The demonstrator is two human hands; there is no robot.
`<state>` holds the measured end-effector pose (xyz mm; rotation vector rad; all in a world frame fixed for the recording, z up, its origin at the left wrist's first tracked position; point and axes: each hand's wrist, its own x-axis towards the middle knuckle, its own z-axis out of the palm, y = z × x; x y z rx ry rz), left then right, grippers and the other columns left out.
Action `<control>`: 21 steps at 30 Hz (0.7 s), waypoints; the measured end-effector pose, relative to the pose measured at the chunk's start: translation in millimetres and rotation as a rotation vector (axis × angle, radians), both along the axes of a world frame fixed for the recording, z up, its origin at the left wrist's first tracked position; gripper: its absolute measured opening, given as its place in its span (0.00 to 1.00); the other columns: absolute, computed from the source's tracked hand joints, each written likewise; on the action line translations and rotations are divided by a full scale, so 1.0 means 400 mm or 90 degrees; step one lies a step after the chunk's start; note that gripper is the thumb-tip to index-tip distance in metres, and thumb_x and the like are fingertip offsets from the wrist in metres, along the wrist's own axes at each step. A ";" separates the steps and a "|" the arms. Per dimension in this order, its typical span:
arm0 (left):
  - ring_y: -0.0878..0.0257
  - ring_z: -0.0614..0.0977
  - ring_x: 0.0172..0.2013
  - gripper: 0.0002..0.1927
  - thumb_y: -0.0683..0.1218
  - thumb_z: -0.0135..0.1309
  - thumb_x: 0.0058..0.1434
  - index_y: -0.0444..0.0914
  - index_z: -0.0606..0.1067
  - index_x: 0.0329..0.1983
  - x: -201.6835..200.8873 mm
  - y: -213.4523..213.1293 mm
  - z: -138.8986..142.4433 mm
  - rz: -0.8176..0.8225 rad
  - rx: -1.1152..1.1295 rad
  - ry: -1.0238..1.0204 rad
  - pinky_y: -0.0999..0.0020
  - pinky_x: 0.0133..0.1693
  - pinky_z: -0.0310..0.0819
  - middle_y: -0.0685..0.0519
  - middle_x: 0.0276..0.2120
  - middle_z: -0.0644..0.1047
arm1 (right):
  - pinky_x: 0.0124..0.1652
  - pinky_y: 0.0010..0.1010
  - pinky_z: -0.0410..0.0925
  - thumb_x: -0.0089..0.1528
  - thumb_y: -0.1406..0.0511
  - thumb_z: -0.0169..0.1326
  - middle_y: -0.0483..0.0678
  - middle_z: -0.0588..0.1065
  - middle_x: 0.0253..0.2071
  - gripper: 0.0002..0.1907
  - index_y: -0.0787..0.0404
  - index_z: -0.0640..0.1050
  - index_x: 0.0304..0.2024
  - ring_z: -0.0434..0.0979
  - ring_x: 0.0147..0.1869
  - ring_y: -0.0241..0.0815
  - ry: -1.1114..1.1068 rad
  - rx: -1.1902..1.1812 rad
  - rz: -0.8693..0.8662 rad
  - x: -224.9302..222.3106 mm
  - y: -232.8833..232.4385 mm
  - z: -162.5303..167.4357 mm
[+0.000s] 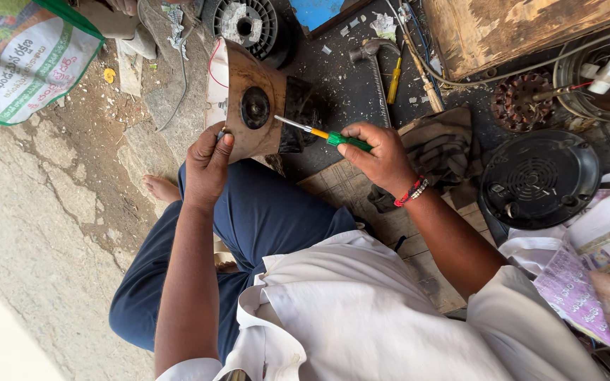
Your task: The person sits on the ground repairing a mixer grinder motor base. They handle the housing, reposition internal wiring and components by hand, then use a screwdriver to loosen and tighten screws on the motor unit, holding the housing steady with the other hand.
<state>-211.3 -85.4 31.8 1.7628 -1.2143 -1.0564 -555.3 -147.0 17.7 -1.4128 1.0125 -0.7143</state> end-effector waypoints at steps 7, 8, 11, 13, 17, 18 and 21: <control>0.71 0.74 0.44 0.16 0.50 0.55 0.74 0.35 0.78 0.57 0.050 -0.006 -0.005 0.016 0.006 0.018 0.73 0.51 0.70 0.58 0.40 0.78 | 0.34 0.26 0.70 0.65 0.64 0.60 0.45 0.80 0.33 0.10 0.64 0.80 0.45 0.78 0.35 0.30 0.025 -0.002 0.038 0.053 -0.037 0.037; 0.71 0.75 0.45 0.16 0.50 0.55 0.74 0.35 0.78 0.57 0.052 -0.007 -0.004 0.017 0.006 0.020 0.73 0.52 0.69 0.58 0.42 0.79 | 0.33 0.26 0.69 0.65 0.64 0.60 0.45 0.79 0.32 0.10 0.65 0.80 0.45 0.77 0.34 0.30 0.033 -0.003 0.043 0.059 -0.042 0.041; 0.71 0.75 0.46 0.16 0.50 0.54 0.74 0.35 0.78 0.57 0.056 -0.007 -0.004 0.016 0.003 0.025 0.73 0.53 0.70 0.58 0.42 0.79 | 0.34 0.26 0.70 0.65 0.65 0.60 0.45 0.80 0.33 0.09 0.65 0.79 0.44 0.78 0.36 0.31 0.019 -0.032 0.052 0.077 -0.056 0.047; 0.71 0.75 0.46 0.16 0.50 0.54 0.74 0.36 0.78 0.57 0.056 -0.004 -0.003 0.019 0.005 0.036 0.73 0.53 0.70 0.58 0.42 0.79 | 0.33 0.27 0.70 0.65 0.65 0.60 0.46 0.80 0.32 0.09 0.64 0.79 0.44 0.79 0.34 0.32 0.030 -0.039 0.047 0.089 -0.058 0.052; 0.71 0.75 0.45 0.15 0.49 0.55 0.73 0.36 0.78 0.57 0.052 -0.007 -0.004 0.025 0.005 0.051 0.73 0.53 0.70 0.58 0.43 0.79 | 0.32 0.29 0.71 0.64 0.65 0.61 0.48 0.81 0.32 0.09 0.64 0.80 0.43 0.82 0.33 0.36 0.062 -0.075 0.047 0.104 -0.067 0.065; 0.71 0.75 0.45 0.15 0.49 0.55 0.73 0.36 0.78 0.57 0.049 -0.009 -0.003 0.027 0.003 0.052 0.73 0.52 0.70 0.58 0.43 0.79 | 0.33 0.29 0.72 0.64 0.65 0.61 0.49 0.81 0.33 0.09 0.64 0.80 0.43 0.82 0.34 0.37 0.064 -0.093 0.041 0.105 -0.068 0.070; 0.71 0.76 0.43 0.15 0.49 0.56 0.73 0.36 0.78 0.57 0.033 -0.013 0.005 0.025 0.018 0.016 0.73 0.49 0.71 0.58 0.40 0.79 | 0.32 0.31 0.73 0.64 0.66 0.62 0.51 0.81 0.35 0.09 0.64 0.79 0.44 0.83 0.35 0.40 0.079 -0.140 0.030 0.106 -0.073 0.087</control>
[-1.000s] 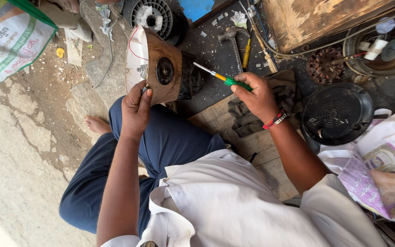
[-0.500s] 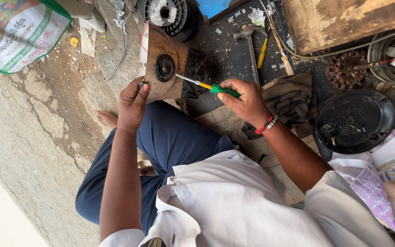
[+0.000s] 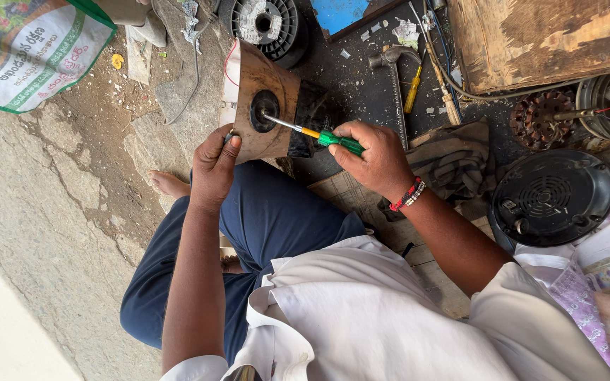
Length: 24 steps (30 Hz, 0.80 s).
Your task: The person sits on the ground repairing a mixer grinder motor base. They handle the housing, reposition internal wiring and components by hand, then use a screwdriver to loosen and tighten screws on the motor unit, holding the housing steady with the other hand.
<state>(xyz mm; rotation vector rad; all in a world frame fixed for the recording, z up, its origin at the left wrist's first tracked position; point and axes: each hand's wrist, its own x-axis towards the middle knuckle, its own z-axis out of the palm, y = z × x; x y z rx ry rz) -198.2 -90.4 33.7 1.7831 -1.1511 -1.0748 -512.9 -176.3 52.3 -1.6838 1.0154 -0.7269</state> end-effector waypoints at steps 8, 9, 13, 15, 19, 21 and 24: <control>0.70 0.79 0.38 0.14 0.48 0.55 0.73 0.36 0.78 0.56 -0.084 -0.021 0.051 -0.058 -0.039 -0.045 0.72 0.44 0.74 0.53 0.36 0.81 | 0.31 0.34 0.71 0.63 0.66 0.63 0.53 0.80 0.33 0.09 0.65 0.78 0.42 0.83 0.34 0.46 0.078 -0.099 -0.013 -0.037 -0.003 0.064; 0.69 0.79 0.38 0.14 0.48 0.55 0.73 0.35 0.78 0.56 -0.094 -0.025 0.060 -0.066 -0.046 -0.050 0.72 0.44 0.74 0.52 0.36 0.81 | 0.31 0.35 0.72 0.63 0.66 0.63 0.53 0.80 0.34 0.09 0.65 0.79 0.42 0.83 0.34 0.47 0.090 -0.123 -0.015 -0.042 -0.001 0.076; 0.69 0.81 0.37 0.13 0.46 0.55 0.73 0.35 0.78 0.55 -0.123 -0.028 0.086 -0.082 -0.054 -0.069 0.72 0.44 0.75 0.50 0.35 0.82 | 0.32 0.36 0.71 0.62 0.66 0.62 0.53 0.80 0.34 0.09 0.64 0.79 0.41 0.82 0.35 0.49 0.122 -0.168 -0.027 -0.063 0.016 0.113; 0.69 0.81 0.38 0.13 0.45 0.54 0.73 0.34 0.77 0.56 -0.128 -0.031 0.091 -0.089 -0.073 -0.064 0.71 0.45 0.75 0.50 0.35 0.82 | 0.31 0.35 0.71 0.62 0.65 0.62 0.52 0.80 0.33 0.09 0.64 0.79 0.40 0.82 0.34 0.48 0.116 -0.125 -0.033 -0.067 0.019 0.117; 0.69 0.80 0.37 0.13 0.45 0.54 0.73 0.35 0.78 0.56 -0.131 -0.028 0.089 -0.085 -0.054 -0.053 0.72 0.44 0.75 0.50 0.35 0.82 | 0.28 0.33 0.70 0.62 0.65 0.62 0.51 0.80 0.29 0.09 0.64 0.80 0.41 0.83 0.29 0.43 0.093 0.022 -0.044 -0.060 0.020 0.097; 0.69 0.80 0.38 0.13 0.45 0.54 0.73 0.35 0.78 0.56 -0.133 -0.024 0.084 -0.090 -0.066 -0.070 0.72 0.45 0.75 0.51 0.35 0.82 | 0.28 0.33 0.69 0.63 0.65 0.62 0.51 0.80 0.28 0.09 0.64 0.80 0.41 0.83 0.29 0.43 0.087 0.025 -0.051 -0.054 0.023 0.085; 0.70 0.79 0.37 0.13 0.46 0.54 0.73 0.35 0.77 0.57 -0.134 -0.018 0.078 -0.078 -0.054 -0.042 0.72 0.44 0.75 0.51 0.35 0.82 | 0.30 0.34 0.71 0.63 0.66 0.62 0.51 0.80 0.30 0.08 0.64 0.78 0.41 0.83 0.31 0.45 0.074 -0.058 -0.052 -0.046 0.038 0.078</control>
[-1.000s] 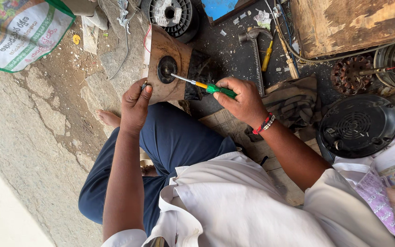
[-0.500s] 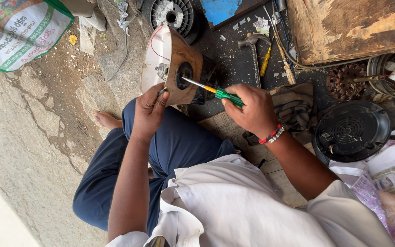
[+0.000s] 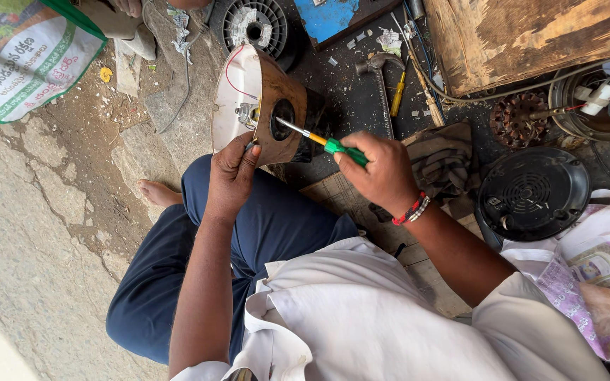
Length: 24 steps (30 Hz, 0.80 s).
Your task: The person sits on the ground repairing a mixer grinder motor base. They handle the housing, reposition internal wiring and components by hand, then use a screwdriver to loosen and tighten screws on the motor unit, holding the housing steady with the other hand.
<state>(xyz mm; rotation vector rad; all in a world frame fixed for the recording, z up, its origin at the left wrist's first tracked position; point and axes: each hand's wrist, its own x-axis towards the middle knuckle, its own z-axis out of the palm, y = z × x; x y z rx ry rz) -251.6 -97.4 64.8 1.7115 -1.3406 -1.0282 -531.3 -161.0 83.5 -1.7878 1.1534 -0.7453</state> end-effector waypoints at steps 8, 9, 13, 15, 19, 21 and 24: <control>0.70 0.79 0.38 0.13 0.47 0.55 0.73 0.36 0.78 0.56 -0.006 0.007 -0.022 0.013 -0.004 -0.012 0.72 0.44 0.75 0.52 0.36 0.82 | 0.28 0.36 0.70 0.62 0.67 0.64 0.52 0.78 0.33 0.11 0.66 0.78 0.43 0.81 0.31 0.48 0.037 -0.190 0.009 0.010 0.036 0.013; 0.69 0.80 0.38 0.13 0.47 0.55 0.73 0.36 0.78 0.56 -0.006 0.008 -0.025 0.015 -0.008 -0.005 0.72 0.44 0.75 0.52 0.37 0.82 | 0.28 0.36 0.69 0.62 0.67 0.64 0.51 0.77 0.32 0.11 0.66 0.78 0.44 0.79 0.30 0.48 0.047 -0.195 0.010 0.009 0.039 0.015; 0.69 0.81 0.40 0.14 0.47 0.55 0.73 0.35 0.77 0.57 -0.014 0.015 -0.031 0.013 -0.027 -0.004 0.71 0.46 0.76 0.52 0.38 0.83 | 0.27 0.37 0.68 0.61 0.68 0.64 0.49 0.74 0.30 0.12 0.66 0.79 0.45 0.76 0.28 0.47 0.101 -0.252 -0.010 0.011 0.036 0.027; 0.68 0.80 0.40 0.14 0.47 0.55 0.73 0.35 0.77 0.57 -0.016 0.015 -0.033 0.017 -0.024 -0.015 0.71 0.46 0.75 0.52 0.37 0.83 | 0.28 0.37 0.68 0.61 0.69 0.64 0.48 0.72 0.30 0.11 0.66 0.79 0.45 0.76 0.29 0.46 0.117 -0.290 -0.005 0.011 0.031 0.031; 0.68 0.80 0.40 0.14 0.47 0.54 0.73 0.35 0.77 0.57 -0.014 0.016 -0.034 0.004 -0.046 -0.015 0.71 0.46 0.75 0.51 0.37 0.82 | 0.28 0.36 0.67 0.62 0.70 0.65 0.47 0.71 0.30 0.10 0.65 0.80 0.44 0.75 0.29 0.44 0.120 -0.342 0.034 0.000 0.019 0.030; 0.69 0.81 0.40 0.14 0.47 0.55 0.73 0.35 0.77 0.56 -0.015 0.017 -0.036 0.011 -0.040 -0.012 0.71 0.46 0.76 0.52 0.37 0.83 | 0.28 0.35 0.67 0.62 0.70 0.66 0.47 0.71 0.30 0.10 0.64 0.80 0.44 0.75 0.28 0.43 0.120 -0.351 0.033 -0.004 0.010 0.023; 0.68 0.79 0.39 0.14 0.47 0.55 0.73 0.35 0.78 0.57 -0.019 0.019 -0.038 0.025 -0.021 -0.016 0.71 0.45 0.75 0.51 0.35 0.82 | 0.26 0.34 0.67 0.60 0.71 0.66 0.47 0.71 0.29 0.12 0.65 0.80 0.46 0.75 0.27 0.43 0.124 -0.331 0.019 -0.008 0.007 0.014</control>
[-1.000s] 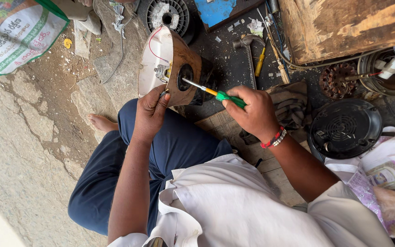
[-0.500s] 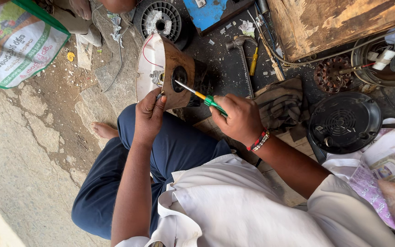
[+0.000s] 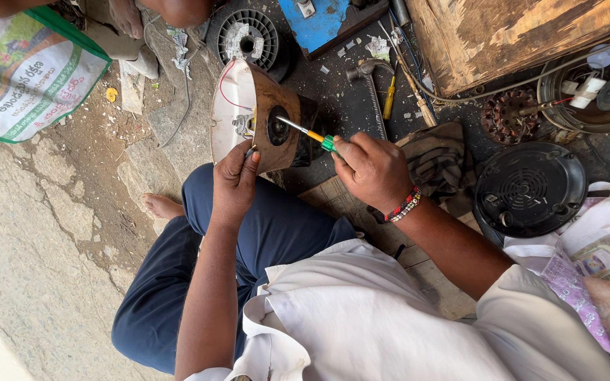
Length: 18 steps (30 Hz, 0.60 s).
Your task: The person sits on the ground repairing a mixer grinder motor base. They handle the housing, reposition internal wiring and components by hand, then use a screwdriver to loosen and tighten screws on the motor unit, holding the housing steady with the other hand.
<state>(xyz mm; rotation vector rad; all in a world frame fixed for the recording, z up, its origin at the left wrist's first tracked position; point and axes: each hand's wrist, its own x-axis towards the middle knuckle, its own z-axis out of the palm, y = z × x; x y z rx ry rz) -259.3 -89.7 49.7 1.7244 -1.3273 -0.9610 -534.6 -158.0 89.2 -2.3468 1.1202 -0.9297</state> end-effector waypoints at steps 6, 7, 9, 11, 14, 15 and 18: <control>0.67 0.81 0.39 0.14 0.47 0.54 0.73 0.34 0.77 0.56 -0.006 -0.005 0.014 -0.016 -0.019 -0.031 0.71 0.45 0.76 0.51 0.35 0.82 | 0.25 0.35 0.67 0.59 0.70 0.66 0.47 0.72 0.29 0.13 0.65 0.80 0.45 0.75 0.27 0.44 -0.004 0.049 -0.009 -0.001 0.017 0.003; 0.66 0.81 0.39 0.14 0.47 0.54 0.73 0.34 0.78 0.56 -0.007 -0.008 0.018 -0.018 -0.021 -0.029 0.70 0.45 0.76 0.50 0.36 0.82 | 0.26 0.35 0.67 0.60 0.70 0.66 0.47 0.72 0.30 0.12 0.65 0.79 0.45 0.75 0.27 0.44 -0.009 0.038 0.003 -0.002 0.018 0.004; 0.65 0.82 0.39 0.14 0.47 0.54 0.73 0.34 0.78 0.56 -0.013 -0.011 0.023 -0.023 -0.025 -0.023 0.70 0.45 0.76 0.50 0.36 0.82 | 0.27 0.35 0.67 0.60 0.70 0.66 0.47 0.72 0.30 0.12 0.65 0.79 0.45 0.76 0.29 0.44 -0.014 0.018 0.013 -0.004 0.016 0.005; 0.65 0.82 0.39 0.14 0.47 0.55 0.73 0.34 0.78 0.55 -0.020 -0.012 0.026 -0.022 -0.021 -0.034 0.69 0.44 0.77 0.49 0.36 0.82 | 0.28 0.36 0.68 0.60 0.71 0.65 0.47 0.71 0.30 0.13 0.65 0.79 0.47 0.76 0.29 0.45 -0.014 -0.003 0.005 -0.009 0.008 0.003; 0.66 0.81 0.37 0.14 0.47 0.55 0.72 0.35 0.78 0.56 -0.023 -0.016 0.028 -0.010 0.002 -0.034 0.69 0.42 0.77 0.50 0.34 0.82 | 0.25 0.35 0.67 0.60 0.70 0.66 0.47 0.71 0.28 0.12 0.63 0.79 0.45 0.75 0.26 0.44 0.025 0.030 -0.015 -0.013 0.005 0.003; 0.66 0.81 0.36 0.15 0.47 0.54 0.72 0.35 0.78 0.56 -0.021 -0.014 0.030 -0.007 0.015 -0.033 0.69 0.42 0.76 0.50 0.33 0.82 | 0.25 0.35 0.67 0.60 0.70 0.66 0.47 0.71 0.28 0.12 0.63 0.79 0.45 0.75 0.27 0.44 0.027 0.028 -0.007 -0.015 0.003 0.005; 0.65 0.82 0.38 0.14 0.47 0.55 0.73 0.35 0.78 0.56 -0.018 -0.012 0.029 -0.023 -0.029 -0.022 0.68 0.44 0.77 0.50 0.36 0.82 | 0.27 0.37 0.69 0.60 0.70 0.66 0.48 0.72 0.30 0.13 0.63 0.79 0.45 0.77 0.29 0.46 0.029 0.028 0.009 -0.031 -0.008 0.014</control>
